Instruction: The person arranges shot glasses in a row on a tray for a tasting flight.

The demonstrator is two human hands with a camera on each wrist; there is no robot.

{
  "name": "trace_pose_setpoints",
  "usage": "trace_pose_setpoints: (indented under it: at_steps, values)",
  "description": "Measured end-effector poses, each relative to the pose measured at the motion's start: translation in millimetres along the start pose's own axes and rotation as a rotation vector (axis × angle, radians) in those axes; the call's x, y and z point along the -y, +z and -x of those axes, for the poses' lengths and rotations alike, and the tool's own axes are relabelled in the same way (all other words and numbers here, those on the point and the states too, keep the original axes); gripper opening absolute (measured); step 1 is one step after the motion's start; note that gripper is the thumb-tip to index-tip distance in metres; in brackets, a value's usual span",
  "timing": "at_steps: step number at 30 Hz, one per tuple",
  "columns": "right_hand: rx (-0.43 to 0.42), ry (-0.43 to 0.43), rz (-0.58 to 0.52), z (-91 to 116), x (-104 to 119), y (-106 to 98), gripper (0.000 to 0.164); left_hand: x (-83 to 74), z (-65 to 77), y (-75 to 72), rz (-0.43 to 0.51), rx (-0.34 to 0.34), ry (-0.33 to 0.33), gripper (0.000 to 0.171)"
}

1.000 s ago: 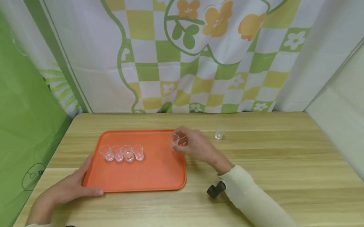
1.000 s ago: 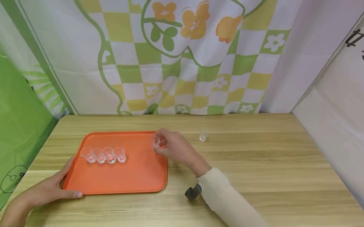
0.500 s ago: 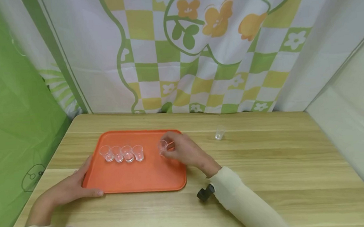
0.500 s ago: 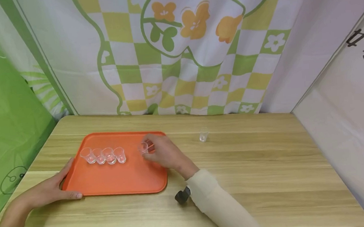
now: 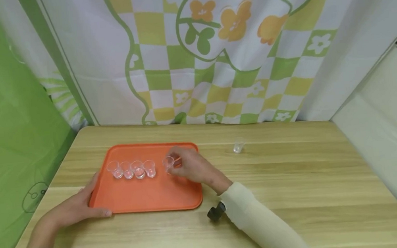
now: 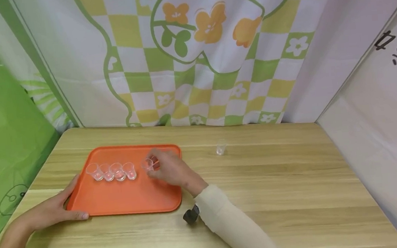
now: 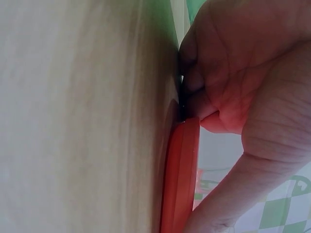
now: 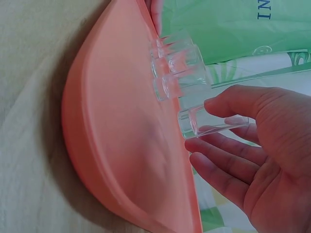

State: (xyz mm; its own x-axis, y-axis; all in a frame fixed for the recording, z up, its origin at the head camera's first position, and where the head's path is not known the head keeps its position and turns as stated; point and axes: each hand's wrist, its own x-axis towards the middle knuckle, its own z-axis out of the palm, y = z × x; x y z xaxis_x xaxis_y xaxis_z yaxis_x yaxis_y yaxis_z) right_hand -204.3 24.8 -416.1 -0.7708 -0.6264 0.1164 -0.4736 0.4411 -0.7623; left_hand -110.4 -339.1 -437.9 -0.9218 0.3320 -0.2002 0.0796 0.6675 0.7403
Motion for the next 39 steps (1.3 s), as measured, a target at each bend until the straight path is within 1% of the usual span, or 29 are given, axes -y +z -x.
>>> trace_pose_setpoints:
  at_steps: [9, 17, 22, 29, 39]
  values:
    - [0.008, 0.001, 0.052, -4.7, 1.3, 5.8, 0.029, -0.1, -0.4, -0.1, -0.007, 0.0, -0.007, 0.128]
    - [0.026, 0.014, 0.092, -9.8, 0.9, 8.8, 0.03, 2.1, -1.7, 0.8, -0.036, 0.003, -0.017, 0.128]
    - [0.032, 0.02, 0.113, -11.9, -0.2, 9.8, 0.033, 1.4, -1.6, 0.2, -0.028, 0.004, -0.019, 0.129]
    - [0.035, 0.033, 0.116, -16.4, -0.2, 13.6, 0.034, 1.1, -0.9, -0.5, -0.02, 0.001, -0.016, 0.129]
    - [0.038, 0.017, 0.118, -18.1, -0.3, 16.6, 0.033, 0.7, -1.0, 0.1, -0.013, -0.003, -0.011, 0.13]
